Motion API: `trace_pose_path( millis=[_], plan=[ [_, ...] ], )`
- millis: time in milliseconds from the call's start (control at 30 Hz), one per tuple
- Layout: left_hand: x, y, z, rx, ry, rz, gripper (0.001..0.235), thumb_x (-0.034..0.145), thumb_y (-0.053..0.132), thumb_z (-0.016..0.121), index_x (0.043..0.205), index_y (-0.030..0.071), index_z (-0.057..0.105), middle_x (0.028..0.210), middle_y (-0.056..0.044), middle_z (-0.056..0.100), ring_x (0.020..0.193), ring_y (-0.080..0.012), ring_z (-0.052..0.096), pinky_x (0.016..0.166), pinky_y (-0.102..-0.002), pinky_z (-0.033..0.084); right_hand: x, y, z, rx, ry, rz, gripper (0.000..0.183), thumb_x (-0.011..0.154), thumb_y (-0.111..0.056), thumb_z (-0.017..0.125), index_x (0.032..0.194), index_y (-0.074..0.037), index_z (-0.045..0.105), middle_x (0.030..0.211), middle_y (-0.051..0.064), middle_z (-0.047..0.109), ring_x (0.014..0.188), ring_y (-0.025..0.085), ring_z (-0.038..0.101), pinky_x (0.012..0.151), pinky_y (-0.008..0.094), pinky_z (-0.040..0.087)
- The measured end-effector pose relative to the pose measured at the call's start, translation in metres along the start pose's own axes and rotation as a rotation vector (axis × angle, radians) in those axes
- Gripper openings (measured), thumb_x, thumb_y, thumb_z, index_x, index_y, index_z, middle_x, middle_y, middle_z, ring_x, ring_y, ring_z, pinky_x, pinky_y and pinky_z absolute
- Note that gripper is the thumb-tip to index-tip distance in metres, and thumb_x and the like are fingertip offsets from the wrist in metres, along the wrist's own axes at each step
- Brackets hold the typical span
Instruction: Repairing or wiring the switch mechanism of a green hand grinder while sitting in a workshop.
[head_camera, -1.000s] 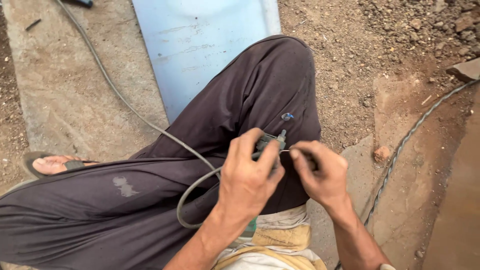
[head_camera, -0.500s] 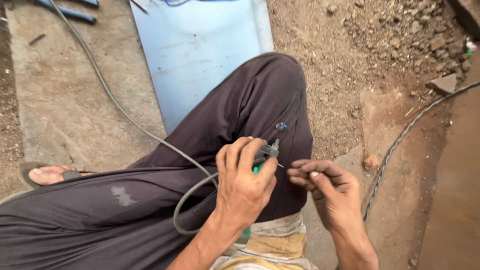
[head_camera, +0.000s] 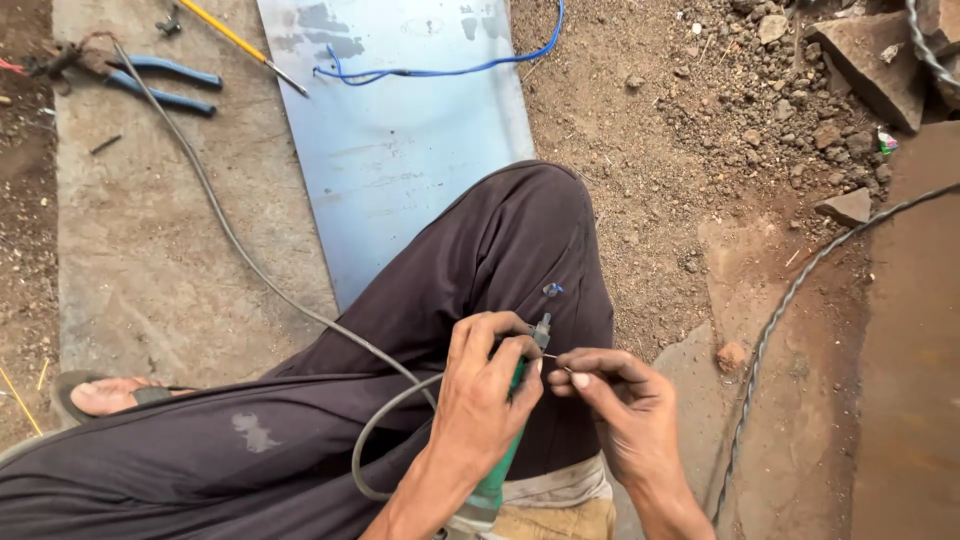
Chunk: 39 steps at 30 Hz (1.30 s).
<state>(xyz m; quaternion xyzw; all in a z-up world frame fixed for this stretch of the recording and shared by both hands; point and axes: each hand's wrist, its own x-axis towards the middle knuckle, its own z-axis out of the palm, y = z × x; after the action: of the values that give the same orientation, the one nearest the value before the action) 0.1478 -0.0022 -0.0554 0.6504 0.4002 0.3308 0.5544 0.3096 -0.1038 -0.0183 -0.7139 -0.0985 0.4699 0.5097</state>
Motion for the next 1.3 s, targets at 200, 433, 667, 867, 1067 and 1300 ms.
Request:
trace_pose_path(
  millis=[200,433,667,867,1067,1300],
  plan=[
    [0.002,0.003,-0.003,-0.022,0.045,-0.02,0.022,0.076,0.003,0.079,0.095,0.002,0.069,0.115,-0.011,0.061,0.111,-0.0335,0.057,0.091,-0.042,0.05,0.0,0.0,0.019,-0.149,-0.013,-0.084,0.014,0.088,0.011,0.069,0.101,0.011,0.071,0.106,0.021,0.074,0.09,0.023,0.074,0.083,0.036,0.062],
    [-0.002,0.003,-0.006,0.013,0.046,0.026,0.024,0.076,0.004,0.079,0.099,0.004,0.071,0.114,-0.01,0.063,0.114,-0.0346,0.056,0.094,-0.044,0.05,0.002,0.016,0.023,-0.126,-0.016,-0.136,0.015,0.09,0.011,0.072,0.103,0.008,0.066,0.102,0.015,0.071,0.089,0.018,0.07,0.083,0.032,0.059],
    [0.006,0.01,-0.015,0.095,-0.029,0.095,0.026,0.076,0.004,0.079,0.101,0.003,0.072,0.113,-0.01,0.065,0.114,-0.0345,0.057,0.096,-0.044,0.051,0.006,0.024,0.022,-0.155,-0.001,-0.135,0.026,0.087,0.009,0.072,0.112,0.006,0.067,0.096,0.013,0.074,0.085,0.015,0.072,0.077,0.03,0.061],
    [0.014,0.013,-0.019,0.211,-0.178,0.147,0.025,0.081,0.011,0.08,0.104,0.005,0.072,0.114,-0.009,0.065,0.114,-0.0333,0.058,0.096,-0.044,0.05,0.013,0.009,0.02,-0.346,-0.108,-0.376,0.012,0.087,0.007,0.075,0.098,0.004,0.076,0.098,0.01,0.074,0.083,0.013,0.07,0.073,0.026,0.059],
    [0.023,0.009,-0.02,0.234,-0.252,0.179,0.024,0.083,0.02,0.082,0.102,0.008,0.074,0.111,-0.005,0.067,0.11,-0.0293,0.06,0.092,-0.042,0.05,0.017,0.008,0.012,-0.42,-0.181,-0.493,0.011,0.087,0.007,0.074,0.097,0.003,0.076,0.099,0.01,0.076,0.088,0.013,0.074,0.076,0.025,0.061],
    [0.021,0.006,-0.021,0.197,-0.269,0.266,0.024,0.078,0.011,0.081,0.1,0.009,0.075,0.107,-0.005,0.066,0.109,-0.0296,0.059,0.092,-0.042,0.049,0.017,0.008,0.009,-0.346,-0.154,-0.304,0.011,0.088,0.008,0.071,0.097,0.006,0.076,0.096,0.012,0.077,0.077,0.014,0.075,0.071,0.027,0.064]
  ],
)
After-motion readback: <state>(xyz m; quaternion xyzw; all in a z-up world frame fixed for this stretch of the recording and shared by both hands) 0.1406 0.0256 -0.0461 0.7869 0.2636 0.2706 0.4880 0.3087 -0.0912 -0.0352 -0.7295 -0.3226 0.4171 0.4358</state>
